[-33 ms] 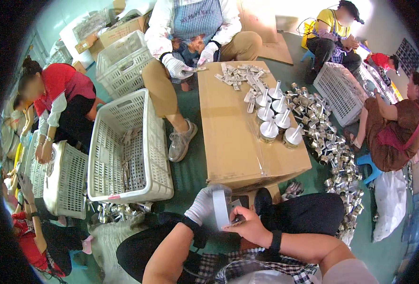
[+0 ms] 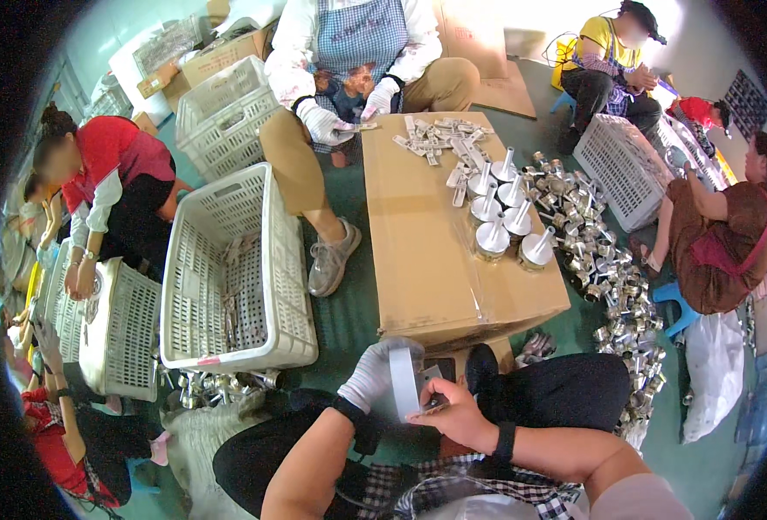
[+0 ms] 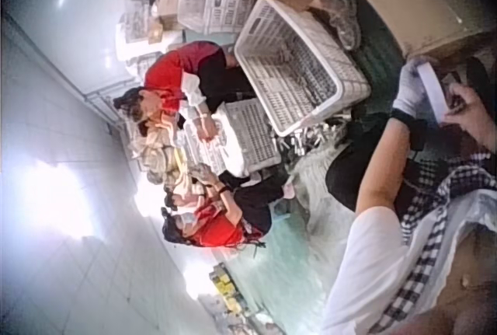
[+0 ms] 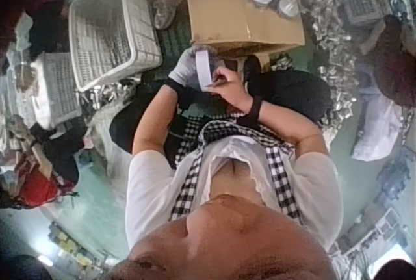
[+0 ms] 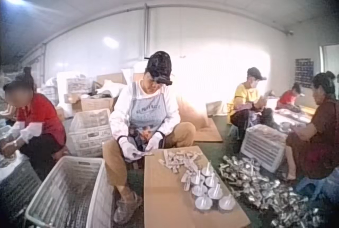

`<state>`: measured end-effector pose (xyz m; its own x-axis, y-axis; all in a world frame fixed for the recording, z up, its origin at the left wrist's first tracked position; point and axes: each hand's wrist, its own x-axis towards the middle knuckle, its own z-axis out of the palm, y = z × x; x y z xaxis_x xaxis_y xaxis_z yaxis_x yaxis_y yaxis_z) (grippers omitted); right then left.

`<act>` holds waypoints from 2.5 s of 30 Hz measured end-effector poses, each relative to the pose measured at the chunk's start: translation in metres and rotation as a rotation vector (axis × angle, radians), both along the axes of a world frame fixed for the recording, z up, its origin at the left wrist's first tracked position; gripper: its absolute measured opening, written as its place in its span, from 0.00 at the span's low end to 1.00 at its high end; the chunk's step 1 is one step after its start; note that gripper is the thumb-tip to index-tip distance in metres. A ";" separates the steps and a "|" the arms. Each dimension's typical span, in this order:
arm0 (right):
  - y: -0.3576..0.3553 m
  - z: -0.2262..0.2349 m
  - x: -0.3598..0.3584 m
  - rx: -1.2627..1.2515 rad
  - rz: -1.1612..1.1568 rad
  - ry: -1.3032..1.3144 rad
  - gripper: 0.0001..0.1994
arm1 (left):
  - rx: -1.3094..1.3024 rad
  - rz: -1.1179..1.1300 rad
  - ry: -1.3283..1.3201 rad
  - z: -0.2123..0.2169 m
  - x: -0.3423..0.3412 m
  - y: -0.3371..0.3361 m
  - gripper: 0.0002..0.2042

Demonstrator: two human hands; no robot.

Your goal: Sorting and packing small metal parts into boxes in a factory setting.

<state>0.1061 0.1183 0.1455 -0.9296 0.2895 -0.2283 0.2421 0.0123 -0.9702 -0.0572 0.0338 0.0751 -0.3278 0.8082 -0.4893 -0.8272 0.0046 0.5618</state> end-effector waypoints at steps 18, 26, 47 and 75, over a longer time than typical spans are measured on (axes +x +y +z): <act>0.001 -0.002 0.001 0.090 -0.015 0.038 0.15 | 0.040 0.030 -0.185 0.005 -0.001 0.001 0.11; -0.002 -0.013 0.001 0.085 0.023 0.044 0.15 | -0.027 0.070 -0.116 0.011 0.001 0.002 0.10; -0.002 -0.007 0.001 0.071 0.038 0.054 0.15 | -0.042 0.024 -0.104 0.010 0.001 0.001 0.12; -0.003 -0.014 0.001 0.084 0.044 0.061 0.15 | 0.012 -0.003 -0.135 -0.004 -0.004 -0.001 0.12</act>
<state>0.1071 0.1157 0.1313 -0.9532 0.2640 -0.1474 0.1800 0.1037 -0.9782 -0.0613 0.0332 0.0712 -0.2570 0.8153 -0.5189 -0.8952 0.0014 0.4456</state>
